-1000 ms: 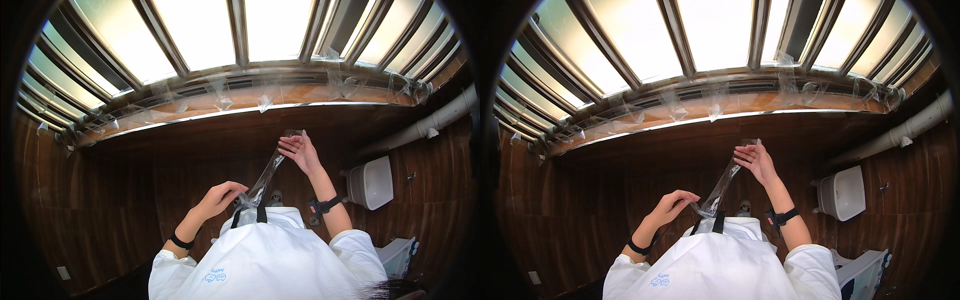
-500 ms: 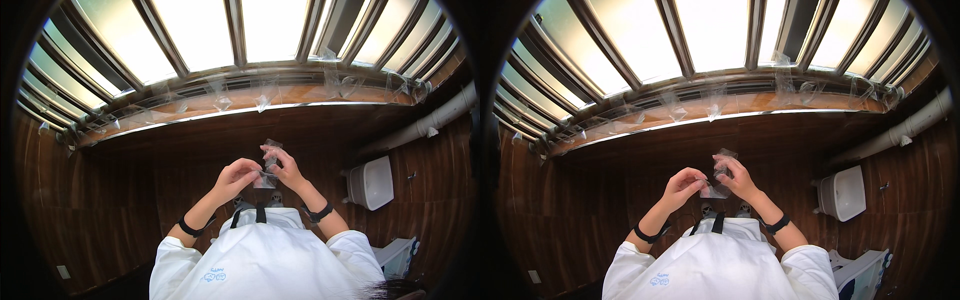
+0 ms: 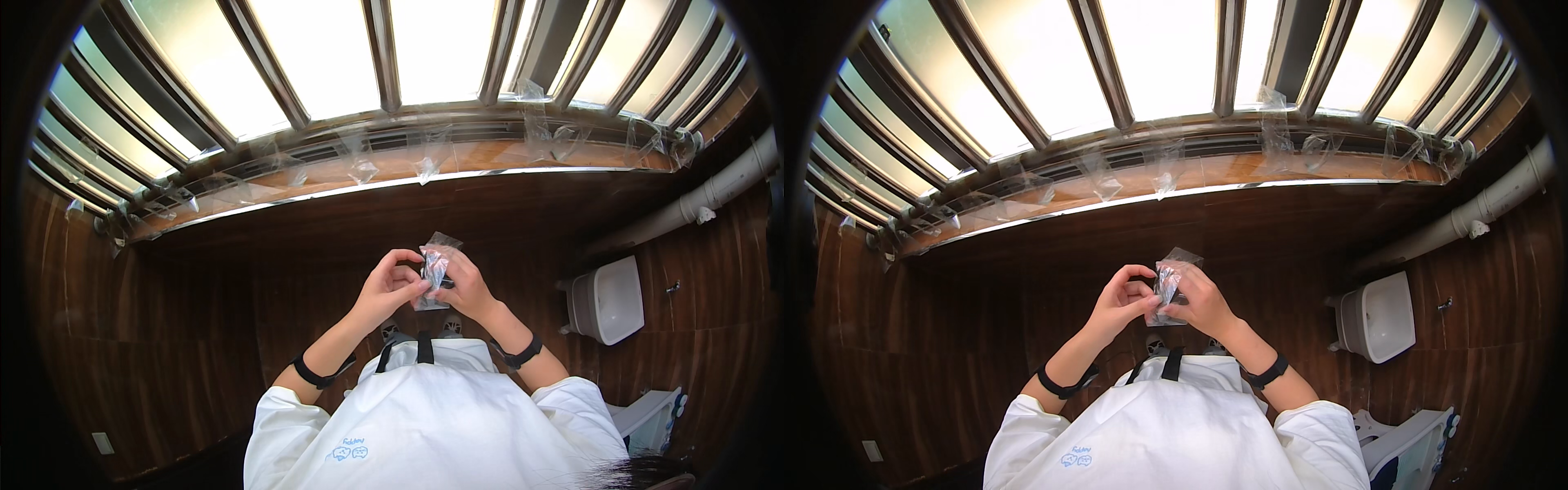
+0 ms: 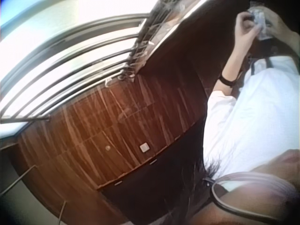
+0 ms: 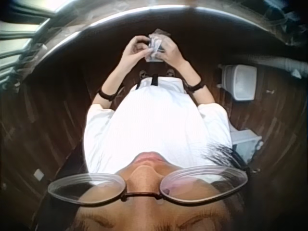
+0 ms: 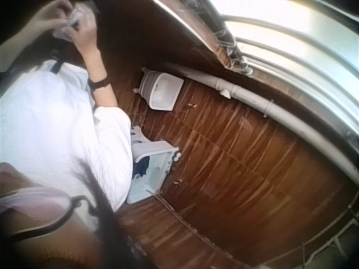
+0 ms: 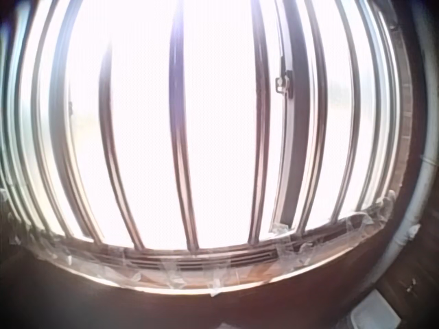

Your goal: The person removes pieces of clear plastic film from a window sill and frame. They peel the film off by hand, fold it, and place it on the sill, repeating the process for several sections along the sill.

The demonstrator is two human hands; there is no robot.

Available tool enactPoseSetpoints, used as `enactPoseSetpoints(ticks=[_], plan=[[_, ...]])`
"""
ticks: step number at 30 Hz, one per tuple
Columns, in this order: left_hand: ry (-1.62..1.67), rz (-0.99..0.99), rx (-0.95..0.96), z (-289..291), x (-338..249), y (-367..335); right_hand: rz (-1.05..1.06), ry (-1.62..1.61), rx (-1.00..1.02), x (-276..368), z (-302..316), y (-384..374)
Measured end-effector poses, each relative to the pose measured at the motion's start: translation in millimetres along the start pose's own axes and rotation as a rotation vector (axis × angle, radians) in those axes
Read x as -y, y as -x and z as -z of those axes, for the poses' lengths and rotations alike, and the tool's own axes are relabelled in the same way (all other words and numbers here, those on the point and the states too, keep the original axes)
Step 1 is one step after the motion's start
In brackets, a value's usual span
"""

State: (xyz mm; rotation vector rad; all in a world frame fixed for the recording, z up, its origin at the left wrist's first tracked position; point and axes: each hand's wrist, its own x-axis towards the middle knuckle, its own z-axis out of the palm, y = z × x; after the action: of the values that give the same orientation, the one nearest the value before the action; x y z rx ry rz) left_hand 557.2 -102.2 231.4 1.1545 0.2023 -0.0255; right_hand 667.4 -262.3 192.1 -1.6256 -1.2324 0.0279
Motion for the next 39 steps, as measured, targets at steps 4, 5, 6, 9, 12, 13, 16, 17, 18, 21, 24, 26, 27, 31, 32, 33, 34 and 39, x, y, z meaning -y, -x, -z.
enactPoseSetpoints(ticks=[4,5,6,9,12,13,16,17,18,21,24,26,27,31,32,33,34,39], plan=[[-0.049,0.121,-0.062,2.7,3.6,-0.7,0.005,0.020,0.000,3.1,0.2,-2.2],[-0.065,0.164,-0.021,6.8,2.8,-1.7,0.001,0.029,0.002,4.5,0.1,-1.8],[-0.082,0.205,0.022,9.5,2.5,-2.6,0.024,0.035,0.006,5.2,0.1,-2.4],[-0.082,0.154,0.005,10.6,4.3,0.1,0.067,0.059,0.012,7.2,0.7,-4.8],[0.017,0.167,-0.006,13.0,4.0,0.7,0.050,0.062,0.019,11.5,1.3,-5.6],[0.047,0.190,-0.007,13.2,4.7,1.8,0.044,0.050,0.023,12.6,1.6,-5.9],[0.125,0.233,-0.006,15.9,5.5,2.2,0.042,0.050,0.051,14.8,2.7,-8.5],[0.134,0.234,0.006,18.0,4.8,3.4,0.038,0.053,0.065,15.5,3.2,-9.6],[0.144,0.233,0.018,19.0,4.1,5.0,0.043,0.054,0.072,16.7,3.8,-10.7],[0.142,0.087,0.018,20.1,-2.7,10.8,0.026,0.016,0.110,22.5,3.8,-17.1],[0.117,-0.111,0.052,17.8,-19.1,22.7,-0.027,-0.131,0.166,29.7,5.3,-30.8],[0.155,-0.160,0.016,15.0,-32.2,30.7,-0.028,-0.373,0.244,35.4,0.7,-42.0],[0.168,-0.212,-0.005,19.0,-42.4,33.3,-0.043,-0.566,0.269,39.8,-2.7,-45.8],[0.095,-0.385,-0.019,37.3,-86.6,55.5,-0.088,-0.781,0.350,55.4,-18.0,-72.3],[0.017,-0.404,-0.022,41.1,-97.1,65.2,-0.114,-0.756,0.376,59.6,-21.1,-81.5],[-0.061,-0.421,-0.026,44.5,-107.7,74.9,-0.140,-0.814,0.405,63.6,-25.4,-93.7],[-0.123,-0.463,0.007,47.2,-117.4,84.9,-0.171,-0.868,0.432,68.4,-29.4,-106.2],[-0.562,-0.687,-0.010,52.2,-156.2,122.1,-0.139,-0.893,0.510,100.4,-45.6,-174.0]])
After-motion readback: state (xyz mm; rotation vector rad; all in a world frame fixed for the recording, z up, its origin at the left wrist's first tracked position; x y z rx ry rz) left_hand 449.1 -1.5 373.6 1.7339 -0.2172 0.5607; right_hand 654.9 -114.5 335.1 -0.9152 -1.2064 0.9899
